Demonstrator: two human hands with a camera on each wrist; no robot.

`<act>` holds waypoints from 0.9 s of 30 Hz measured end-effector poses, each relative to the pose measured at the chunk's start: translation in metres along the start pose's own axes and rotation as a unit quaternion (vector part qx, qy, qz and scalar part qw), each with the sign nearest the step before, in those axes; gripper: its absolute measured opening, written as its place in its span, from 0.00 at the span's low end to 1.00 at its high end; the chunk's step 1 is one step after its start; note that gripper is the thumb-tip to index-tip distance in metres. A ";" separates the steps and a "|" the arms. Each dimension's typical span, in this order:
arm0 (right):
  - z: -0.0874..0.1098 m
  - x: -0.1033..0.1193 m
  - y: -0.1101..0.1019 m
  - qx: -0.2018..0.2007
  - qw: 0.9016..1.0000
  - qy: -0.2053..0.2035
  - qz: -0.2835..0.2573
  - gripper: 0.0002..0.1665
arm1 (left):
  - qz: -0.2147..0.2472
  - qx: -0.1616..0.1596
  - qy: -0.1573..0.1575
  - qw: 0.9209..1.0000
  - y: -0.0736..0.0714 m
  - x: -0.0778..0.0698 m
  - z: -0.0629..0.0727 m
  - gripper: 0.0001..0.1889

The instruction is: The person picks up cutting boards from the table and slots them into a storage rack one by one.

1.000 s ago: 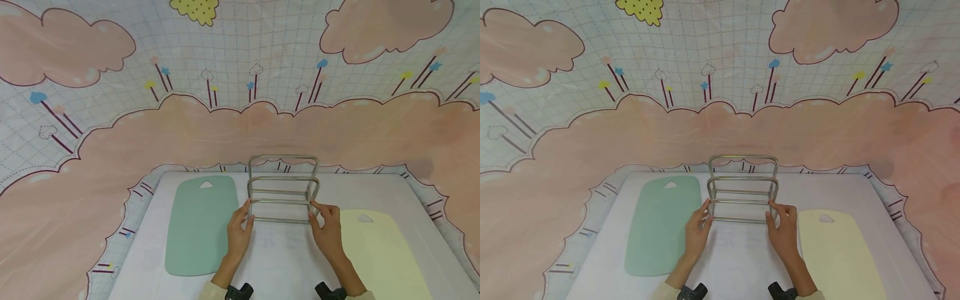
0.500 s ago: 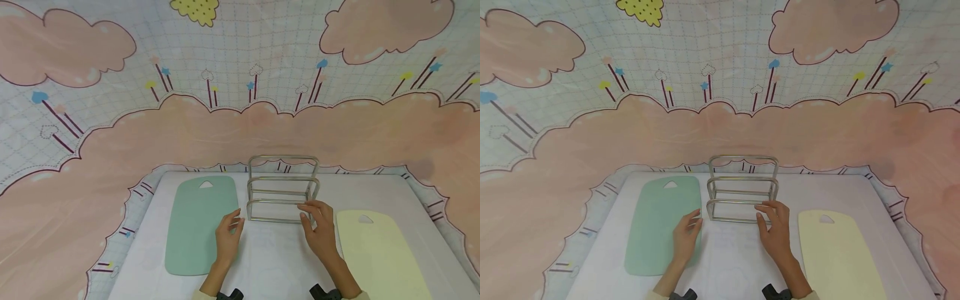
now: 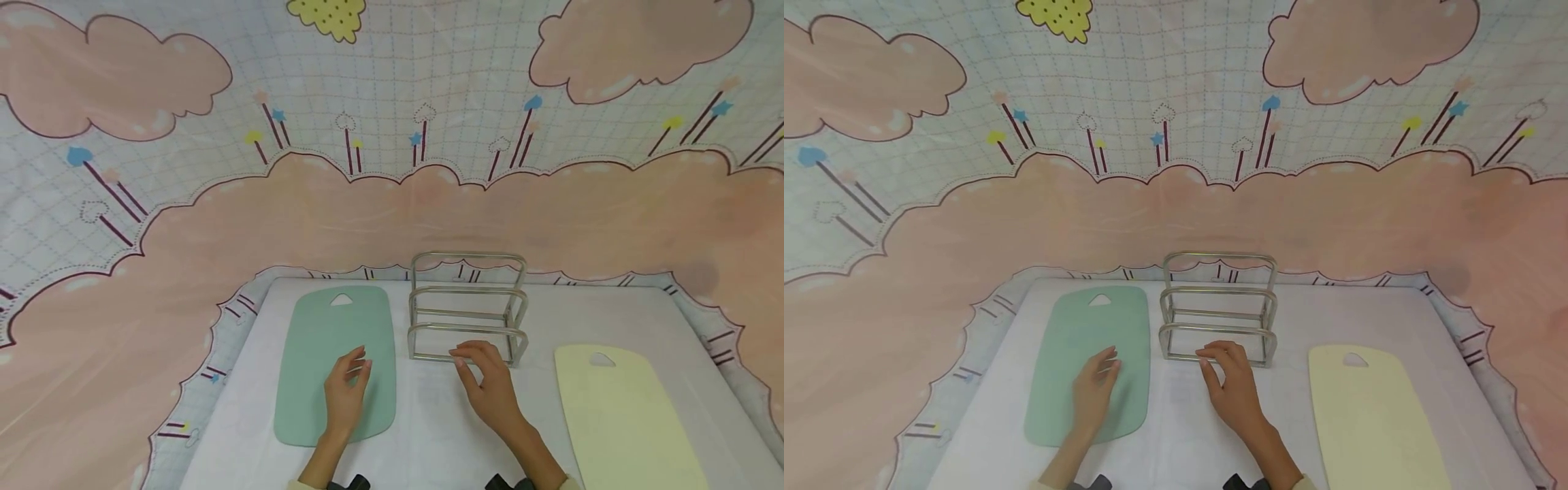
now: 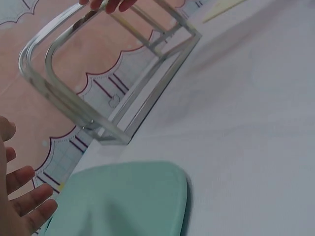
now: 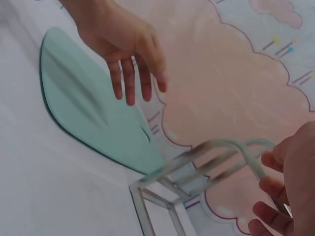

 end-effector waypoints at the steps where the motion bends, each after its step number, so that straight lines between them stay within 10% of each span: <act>1: 0.000 0.000 0.003 0.005 1.000 0.006 -0.005 0.14 | -0.003 -0.003 0.000 1.000 -0.003 0.001 0.000 0.16; 15: 0.002 0.014 0.050 0.070 0.994 0.068 -0.054 0.14 | -0.050 -0.046 -0.059 0.996 -0.039 0.018 0.000 0.16; 27: 0.021 0.020 0.084 0.114 0.975 0.139 -0.128 0.13 | -0.066 -0.081 -0.068 0.992 -0.063 0.073 -0.001 0.16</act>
Point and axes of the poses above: each hand's wrist, its own z-axis away from the middle knuckle, its own y-axis out of the palm, x = y × z, the point moved 5 cm from there along -z, towards the middle knuckle, and after that the axes turned 5 degrees about -y, right-handed, at the moved point
